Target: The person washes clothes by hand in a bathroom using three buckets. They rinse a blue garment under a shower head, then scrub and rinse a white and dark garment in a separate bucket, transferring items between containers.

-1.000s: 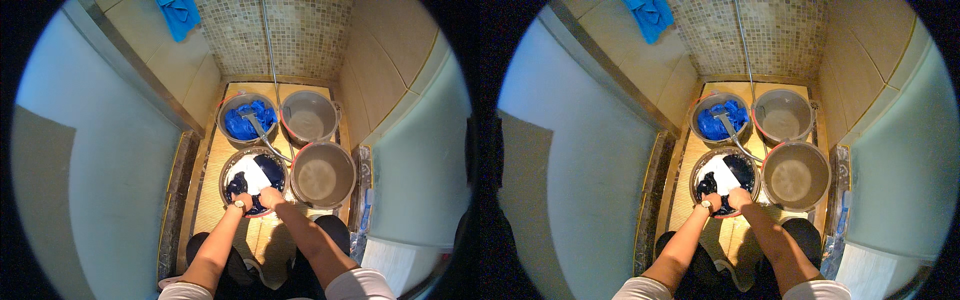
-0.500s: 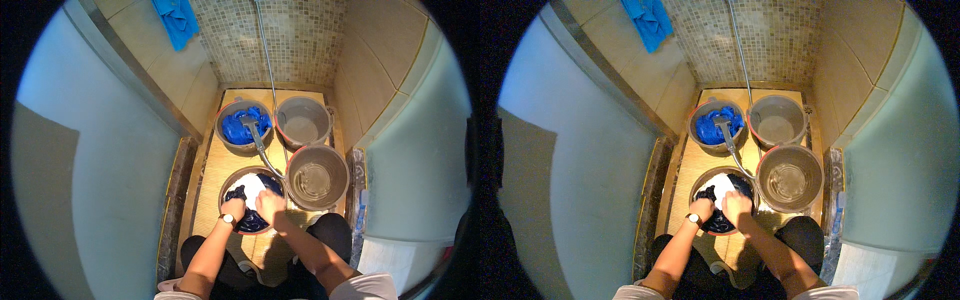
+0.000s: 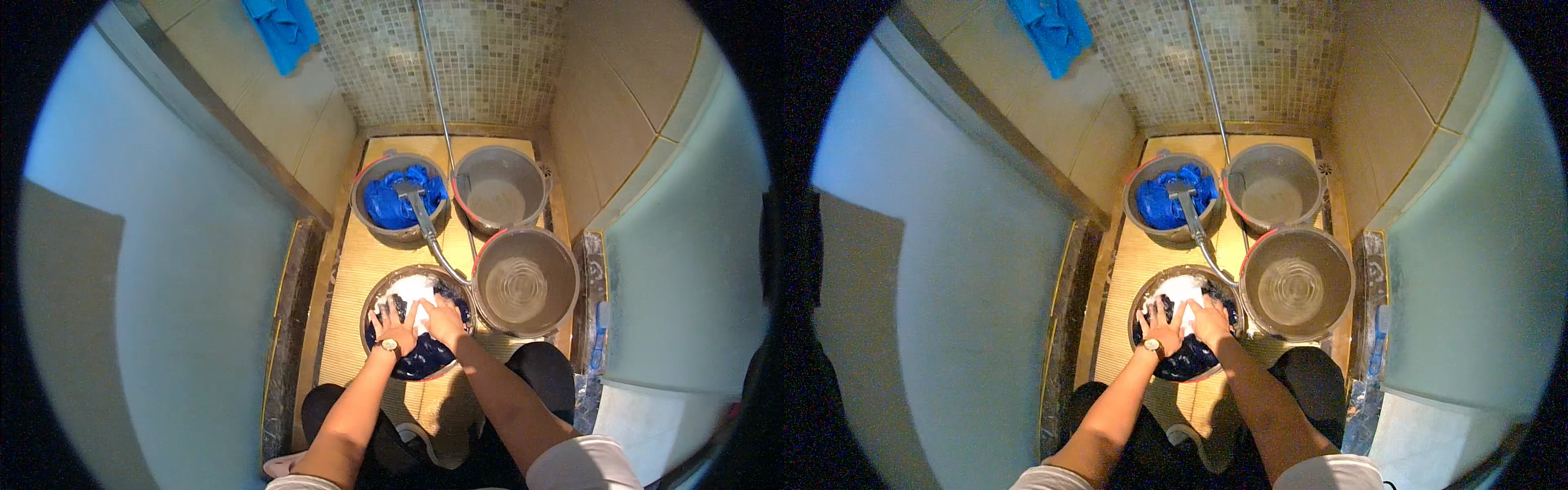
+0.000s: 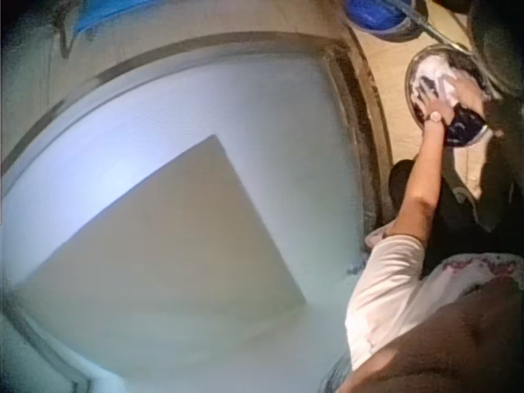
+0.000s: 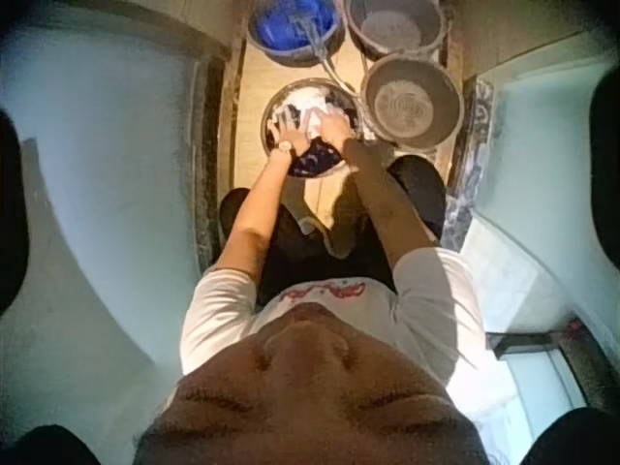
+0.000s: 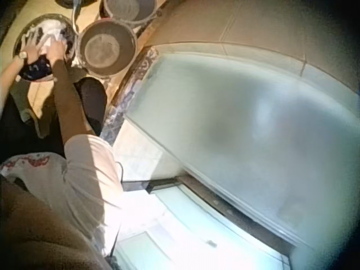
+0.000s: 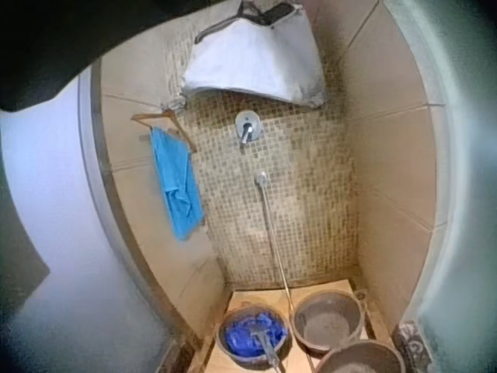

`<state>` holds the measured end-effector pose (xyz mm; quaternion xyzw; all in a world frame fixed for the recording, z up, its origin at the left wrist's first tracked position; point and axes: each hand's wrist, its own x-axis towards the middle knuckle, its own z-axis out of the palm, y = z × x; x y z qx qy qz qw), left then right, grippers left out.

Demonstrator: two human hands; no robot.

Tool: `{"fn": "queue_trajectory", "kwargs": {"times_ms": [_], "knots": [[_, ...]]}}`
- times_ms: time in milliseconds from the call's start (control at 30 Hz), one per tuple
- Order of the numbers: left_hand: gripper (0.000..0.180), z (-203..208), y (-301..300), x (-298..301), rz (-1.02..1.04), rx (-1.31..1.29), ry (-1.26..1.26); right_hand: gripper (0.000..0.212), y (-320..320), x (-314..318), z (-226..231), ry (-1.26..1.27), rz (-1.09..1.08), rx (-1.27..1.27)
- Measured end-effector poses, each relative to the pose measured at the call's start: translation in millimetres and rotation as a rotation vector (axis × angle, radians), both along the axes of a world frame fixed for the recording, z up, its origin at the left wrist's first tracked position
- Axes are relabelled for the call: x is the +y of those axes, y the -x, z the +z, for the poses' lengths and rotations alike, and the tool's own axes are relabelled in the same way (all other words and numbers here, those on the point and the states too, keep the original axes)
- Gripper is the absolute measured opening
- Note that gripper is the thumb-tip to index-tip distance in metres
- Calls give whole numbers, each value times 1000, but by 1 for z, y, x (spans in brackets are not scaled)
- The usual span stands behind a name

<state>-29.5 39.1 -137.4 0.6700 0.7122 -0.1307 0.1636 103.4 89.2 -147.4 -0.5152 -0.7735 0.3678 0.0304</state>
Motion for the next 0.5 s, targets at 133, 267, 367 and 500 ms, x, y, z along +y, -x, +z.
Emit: {"fn": "queue_trajectory", "kwargs": {"times_ms": [133, 267, 367, 500], "knots": [[54, 37, -2, 5, 10, -173, 65, 31, -11, 16, -30, -61, -339, 348], [48, 34, 18, 2, 370, -748, -350, 33, -16, 19, 11, 138, -388, 684], [48, 50, -1, 17, 561, -1205, -395, 37, -31, 4, 57, 241, -277, 739], [42, 1, 7, 23, 544, -1401, -225, 24, -29, -22, 75, 412, -155, 973]]}}
